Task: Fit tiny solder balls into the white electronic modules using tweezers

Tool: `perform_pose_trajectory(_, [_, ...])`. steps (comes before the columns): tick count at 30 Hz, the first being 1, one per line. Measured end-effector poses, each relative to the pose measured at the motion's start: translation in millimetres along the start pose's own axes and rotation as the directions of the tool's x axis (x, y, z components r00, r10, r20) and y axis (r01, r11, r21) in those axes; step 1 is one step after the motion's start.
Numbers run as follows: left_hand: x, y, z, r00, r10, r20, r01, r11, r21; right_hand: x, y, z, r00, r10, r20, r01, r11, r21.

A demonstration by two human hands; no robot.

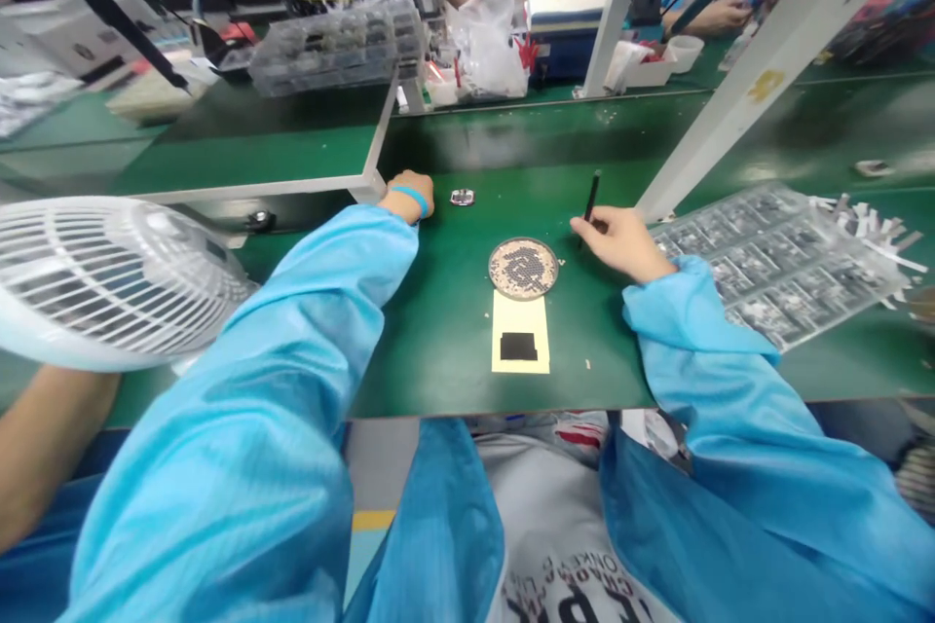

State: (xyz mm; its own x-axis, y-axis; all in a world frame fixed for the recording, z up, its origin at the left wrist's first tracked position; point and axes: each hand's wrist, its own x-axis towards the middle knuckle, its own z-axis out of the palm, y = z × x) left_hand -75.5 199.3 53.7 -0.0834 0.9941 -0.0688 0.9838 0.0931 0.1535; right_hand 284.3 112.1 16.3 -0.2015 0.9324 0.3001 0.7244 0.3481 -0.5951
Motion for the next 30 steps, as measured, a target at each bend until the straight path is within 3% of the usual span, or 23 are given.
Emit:
perform_pose_trajectory(3, [-36.1, 4.3, 0.1, 0.995, 0.090, -0.049, -0.095, 0.988, -0.121, -12.4, -25.2, 0.5, 1.000, 0.007, 0.008, -0.010, 0.938, 0.348])
perform_pose_trajectory(4, [-52.6, 6.3, 1.8, 0.989, 0.140, -0.049, -0.148, 0.956, -0.253, -19.6, -36.1, 4.0, 0.998, -0.001, 0.056, -0.026, 0.880, 0.475])
perform_pose_trajectory(6, [-89.2, 11.0, 7.9, 0.962, 0.264, 0.070, -0.178, 0.800, -0.572, -37.1, -57.3, 15.4, 0.984, -0.029, 0.174, -0.091, 0.763, 0.640])
perform_pose_trajectory(8, [-124.8, 15.7, 17.4, 0.895, 0.398, 0.200, -0.093, 0.607, -0.789, -55.7, -73.5, 30.0, 0.963, -0.066, 0.263, -0.141, 0.706, 0.694])
perform_pose_trajectory(10, [-153.0, 19.0, 29.1, 0.841, 0.464, 0.279, 0.016, 0.494, -0.869, -70.8, -82.0, 43.7, 0.952, -0.099, 0.289, -0.129, 0.727, 0.674])
perform_pose_trajectory(12, [-171.1, 20.4, 41.2, 0.846, 0.458, 0.273, 0.068, 0.416, -0.907, -80.0, -83.8, 53.4, 0.954, -0.113, 0.277, -0.089, 0.777, 0.624])
perform_pose_trajectory(15, [-182.5, 20.7, 55.8, 0.878, 0.414, 0.240, 0.086, 0.359, -0.930, -83.9, -80.9, 58.8, 0.960, -0.098, 0.262, -0.072, 0.818, 0.570])
perform_pose_trajectory(17, [-184.6, 21.0, 61.4, 0.878, 0.413, 0.241, 0.096, 0.342, -0.935, -83.5, -79.5, 58.1, 0.958, -0.084, 0.275, -0.089, 0.821, 0.563])
perform_pose_trajectory(24, [-185.2, 19.1, 66.2, 0.893, 0.387, 0.228, 0.104, 0.316, -0.943, -84.1, -82.3, 55.8, 0.946, -0.124, 0.300, -0.071, 0.822, 0.565])
perform_pose_trajectory(26, [-185.5, 19.2, 66.5, 0.898, 0.375, 0.230, 0.109, 0.318, -0.942, -83.6, -84.1, 55.7, 0.943, -0.113, 0.312, -0.106, 0.787, 0.608])
perform_pose_trajectory(30, [-189.7, 24.2, 64.9, 0.922, 0.313, 0.229, 0.133, 0.299, -0.945, -79.6, -90.5, 49.0, 0.948, -0.054, 0.314, -0.215, 0.618, 0.756])
